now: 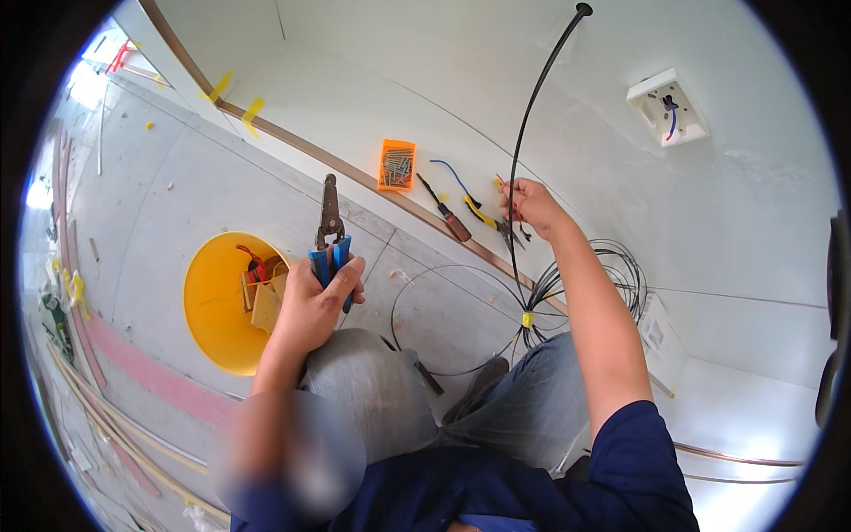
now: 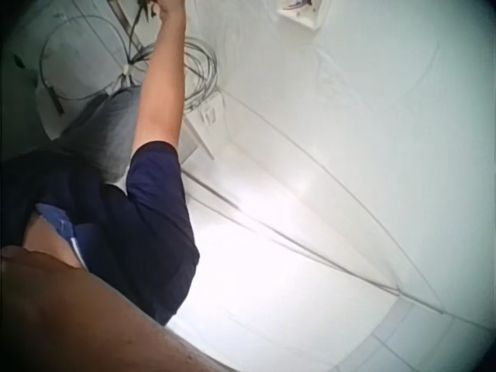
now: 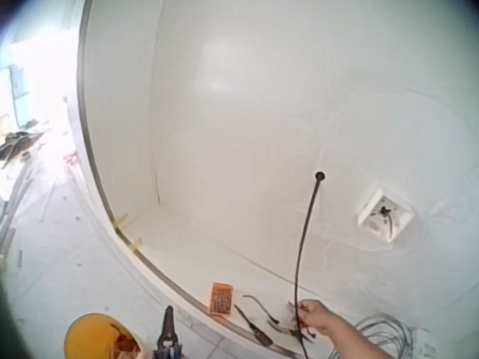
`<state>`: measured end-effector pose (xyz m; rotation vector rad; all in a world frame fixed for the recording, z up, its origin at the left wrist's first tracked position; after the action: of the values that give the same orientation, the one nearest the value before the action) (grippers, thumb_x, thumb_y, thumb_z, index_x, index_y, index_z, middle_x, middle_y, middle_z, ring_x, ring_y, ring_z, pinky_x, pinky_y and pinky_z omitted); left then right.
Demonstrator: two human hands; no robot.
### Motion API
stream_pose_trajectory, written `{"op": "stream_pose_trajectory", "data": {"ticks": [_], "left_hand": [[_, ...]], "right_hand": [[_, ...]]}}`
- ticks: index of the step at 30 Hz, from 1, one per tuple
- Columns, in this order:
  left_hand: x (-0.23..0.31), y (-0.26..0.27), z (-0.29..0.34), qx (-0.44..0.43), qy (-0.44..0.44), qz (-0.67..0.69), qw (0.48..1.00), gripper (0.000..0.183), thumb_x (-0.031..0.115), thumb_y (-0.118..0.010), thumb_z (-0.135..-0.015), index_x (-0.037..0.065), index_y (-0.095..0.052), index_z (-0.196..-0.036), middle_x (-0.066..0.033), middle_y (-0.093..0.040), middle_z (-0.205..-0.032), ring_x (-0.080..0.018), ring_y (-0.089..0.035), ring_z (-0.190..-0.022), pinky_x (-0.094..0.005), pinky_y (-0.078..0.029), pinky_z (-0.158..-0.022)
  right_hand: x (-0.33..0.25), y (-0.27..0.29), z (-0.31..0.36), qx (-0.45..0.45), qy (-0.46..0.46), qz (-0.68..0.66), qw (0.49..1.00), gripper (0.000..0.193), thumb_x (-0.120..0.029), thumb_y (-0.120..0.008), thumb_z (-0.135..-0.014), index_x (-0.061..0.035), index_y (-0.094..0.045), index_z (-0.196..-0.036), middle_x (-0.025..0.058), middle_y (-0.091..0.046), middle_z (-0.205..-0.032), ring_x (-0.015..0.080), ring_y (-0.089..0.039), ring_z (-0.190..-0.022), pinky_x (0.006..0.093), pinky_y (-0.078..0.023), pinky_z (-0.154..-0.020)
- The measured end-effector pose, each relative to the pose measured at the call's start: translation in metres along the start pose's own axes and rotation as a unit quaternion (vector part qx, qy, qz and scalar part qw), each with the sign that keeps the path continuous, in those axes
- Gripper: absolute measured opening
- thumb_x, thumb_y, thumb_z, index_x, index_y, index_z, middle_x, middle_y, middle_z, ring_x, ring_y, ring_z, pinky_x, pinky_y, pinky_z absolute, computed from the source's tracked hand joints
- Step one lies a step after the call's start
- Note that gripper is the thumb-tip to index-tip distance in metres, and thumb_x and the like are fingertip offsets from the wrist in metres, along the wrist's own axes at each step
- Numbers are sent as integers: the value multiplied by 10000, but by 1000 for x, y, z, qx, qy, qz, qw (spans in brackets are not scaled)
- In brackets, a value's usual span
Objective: The person strips the insulation off a red wire using a screwdriver, then retrieves a white electrical outlet cover from a yellow bucket and places it on the wall. They then move to another outlet, strip wires, and connect them to the outlet terminals using pliers.
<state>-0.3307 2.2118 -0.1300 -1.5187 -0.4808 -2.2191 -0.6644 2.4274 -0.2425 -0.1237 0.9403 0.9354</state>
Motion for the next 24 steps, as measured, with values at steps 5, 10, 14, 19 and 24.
{"op": "stream_pose_trajectory", "data": {"ticks": [5,10,14,19,24], "left_hand": [[-2,-7,0,-26,16,-33,999,280,260,-622,-1031,33,-622,-866,-30,-657,-723,-114,-644,-685,-271,-499,-654],[-6,-13,-4,-17,13,-39,999,394,329,-640,-1010,22,-620,-764,-26,-636,-662,-115,-644,-642,-286,-487,-607],[-11,-16,-8,-21,31,-47,998,374,310,-638,-1017,22,-616,-779,-33,-644,-683,-113,-641,-648,-284,-493,-620],[-8,-28,-13,-44,52,-60,996,340,267,-617,-1028,29,-615,-785,-35,-652,-701,-113,-624,-660,-285,-497,-650],[-8,-26,-12,-35,67,-63,995,367,279,-620,-1027,30,-619,-758,-32,-651,-690,-111,-613,-666,-287,-496,-665]], "right_hand": [[-35,1,-19,26,152,-89,984,280,-197,-660,-1024,-5,-641,-1227,49,-698,-1013,127,-658,-839,261,-548,-803],[-29,0,2,94,205,149,963,145,-134,-720,-941,-18,-703,-1026,61,-707,-876,163,-636,-786,293,-520,-746],[-33,-16,33,68,193,305,930,242,-293,-767,-901,-59,-719,-941,75,-668,-785,218,-611,-703,333,-516,-704],[-19,-25,22,5,145,362,921,305,-368,-787,-853,-75,-741,-925,64,-665,-753,228,-613,-705,340,-512,-701],[-15,-11,-4,-12,130,264,956,250,-267,-769,-861,-42,-753,-969,65,-690,-758,170,-638,-740,313,-518,-720]]}}
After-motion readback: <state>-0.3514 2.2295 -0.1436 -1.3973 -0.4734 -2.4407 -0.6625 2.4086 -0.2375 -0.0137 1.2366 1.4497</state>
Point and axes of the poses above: each hand's wrist, its own z-axis away from the middle knuckle, its own y-axis out of the back of the hand, x = y × z, the point moved 10 cm from there along -z, towards the middle knuckle
